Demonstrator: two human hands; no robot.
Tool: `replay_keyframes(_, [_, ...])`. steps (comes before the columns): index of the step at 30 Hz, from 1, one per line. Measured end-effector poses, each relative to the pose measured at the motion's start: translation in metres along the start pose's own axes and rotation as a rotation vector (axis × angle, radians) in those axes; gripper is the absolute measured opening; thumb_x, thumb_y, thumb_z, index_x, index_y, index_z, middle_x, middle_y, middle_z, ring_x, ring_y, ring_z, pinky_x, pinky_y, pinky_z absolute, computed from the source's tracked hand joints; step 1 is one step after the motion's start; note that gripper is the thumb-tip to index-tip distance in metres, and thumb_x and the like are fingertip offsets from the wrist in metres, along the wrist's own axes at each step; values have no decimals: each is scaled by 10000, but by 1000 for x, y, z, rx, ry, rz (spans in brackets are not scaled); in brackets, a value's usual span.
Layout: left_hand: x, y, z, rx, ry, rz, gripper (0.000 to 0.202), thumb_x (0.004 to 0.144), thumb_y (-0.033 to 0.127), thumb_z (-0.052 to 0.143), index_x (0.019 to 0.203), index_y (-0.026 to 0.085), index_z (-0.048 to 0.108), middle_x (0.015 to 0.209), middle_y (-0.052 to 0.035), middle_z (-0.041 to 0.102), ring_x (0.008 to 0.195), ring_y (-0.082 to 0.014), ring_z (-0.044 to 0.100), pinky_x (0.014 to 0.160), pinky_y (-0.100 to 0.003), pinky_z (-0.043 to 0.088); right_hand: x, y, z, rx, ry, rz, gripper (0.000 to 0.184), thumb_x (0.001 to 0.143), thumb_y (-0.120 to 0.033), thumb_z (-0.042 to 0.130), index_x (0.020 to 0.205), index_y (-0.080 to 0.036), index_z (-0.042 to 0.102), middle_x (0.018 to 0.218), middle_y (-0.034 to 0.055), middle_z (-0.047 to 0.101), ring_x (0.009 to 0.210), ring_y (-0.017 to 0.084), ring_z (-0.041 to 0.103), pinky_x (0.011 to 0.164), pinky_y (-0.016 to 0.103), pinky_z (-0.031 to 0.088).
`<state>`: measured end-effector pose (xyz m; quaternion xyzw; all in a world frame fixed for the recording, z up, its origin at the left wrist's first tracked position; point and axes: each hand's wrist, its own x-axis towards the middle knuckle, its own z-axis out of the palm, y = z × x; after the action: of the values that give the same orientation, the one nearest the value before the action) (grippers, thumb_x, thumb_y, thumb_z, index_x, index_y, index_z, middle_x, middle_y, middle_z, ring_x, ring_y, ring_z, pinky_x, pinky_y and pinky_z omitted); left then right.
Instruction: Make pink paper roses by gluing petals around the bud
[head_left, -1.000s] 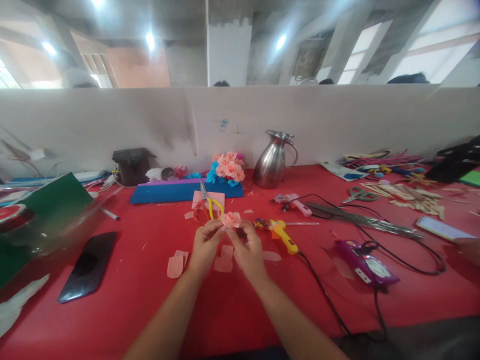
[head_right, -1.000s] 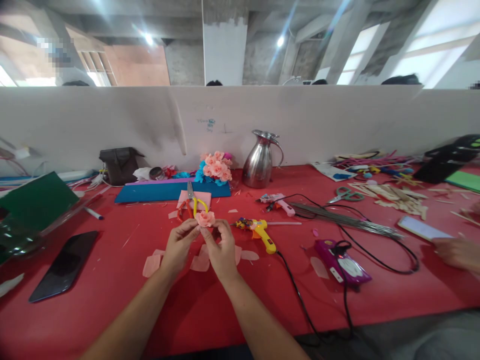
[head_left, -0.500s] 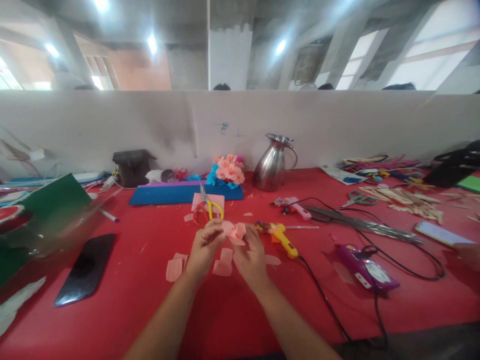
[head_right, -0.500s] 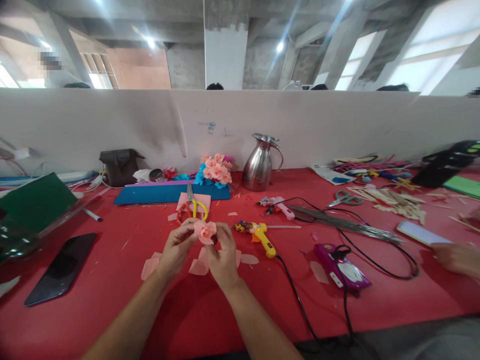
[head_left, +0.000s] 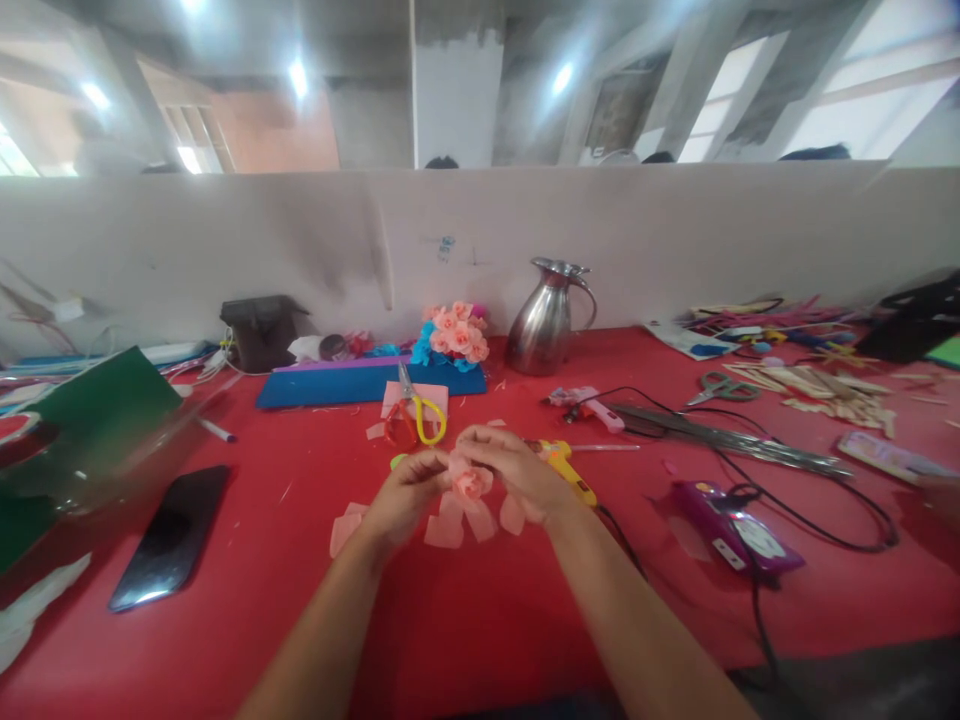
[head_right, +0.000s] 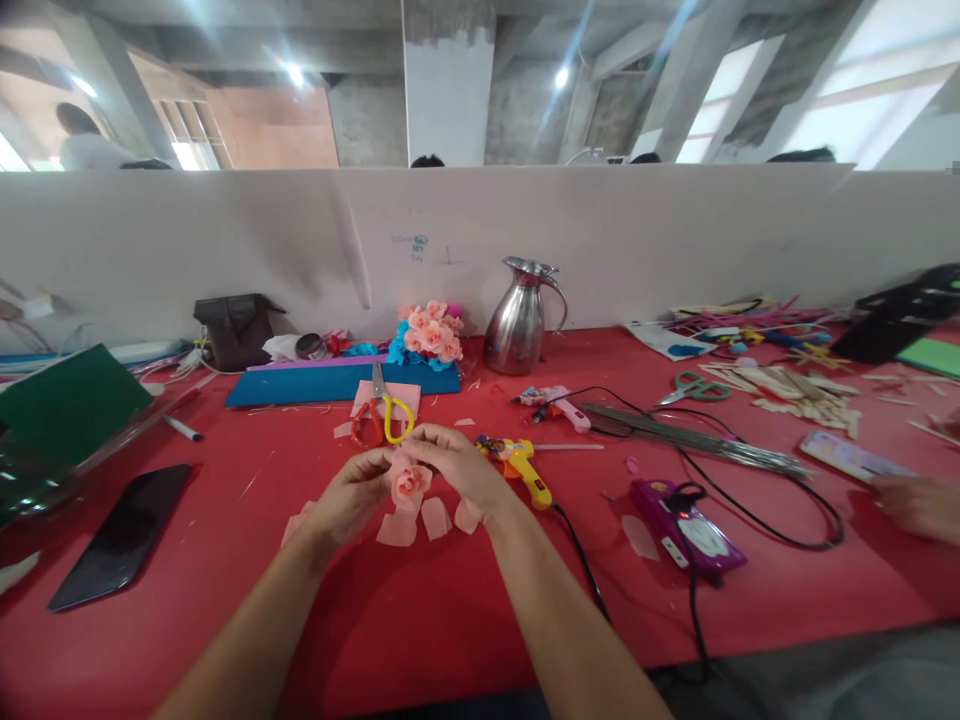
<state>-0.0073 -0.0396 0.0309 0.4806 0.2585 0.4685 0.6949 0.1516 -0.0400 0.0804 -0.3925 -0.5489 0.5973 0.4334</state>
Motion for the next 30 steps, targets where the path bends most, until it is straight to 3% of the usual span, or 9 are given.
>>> replay_keyframes(3, [0, -1, -1, 25, -21, -15, 128, 680, 259, 711, 755, 159, 680, 744, -42, 644, 692, -124, 562, 694, -247, 422, -2, -6, -1, 14, -39, 13, 204, 708, -359, 642, 644, -171, 596, 601, -22, 558, 537, 93, 465, 530, 229, 374])
replay_keyframes(11, [-2, -2, -4, -96, -40, -55, 166, 633, 233, 745, 767, 171, 669, 738, -33, 644, 661, -117, 562, 644, -232, 413, -6, -8, 2, -151, 46, -122, 188, 691, -364, 668, 679, -181, 625, 626, -27, 553, 588, 103, 481, 557, 235, 400])
replay_keyframes(30, [-3, -3, -8, -154, -64, -115, 212, 573, 201, 780, 748, 160, 668, 691, -14, 613, 590, -86, 521, 574, -210, 388, -15, -17, 6, -127, -54, -177, 79, 723, -237, 652, 776, -198, 609, 752, -7, 624, 700, 126, 578, 654, 274, 465])
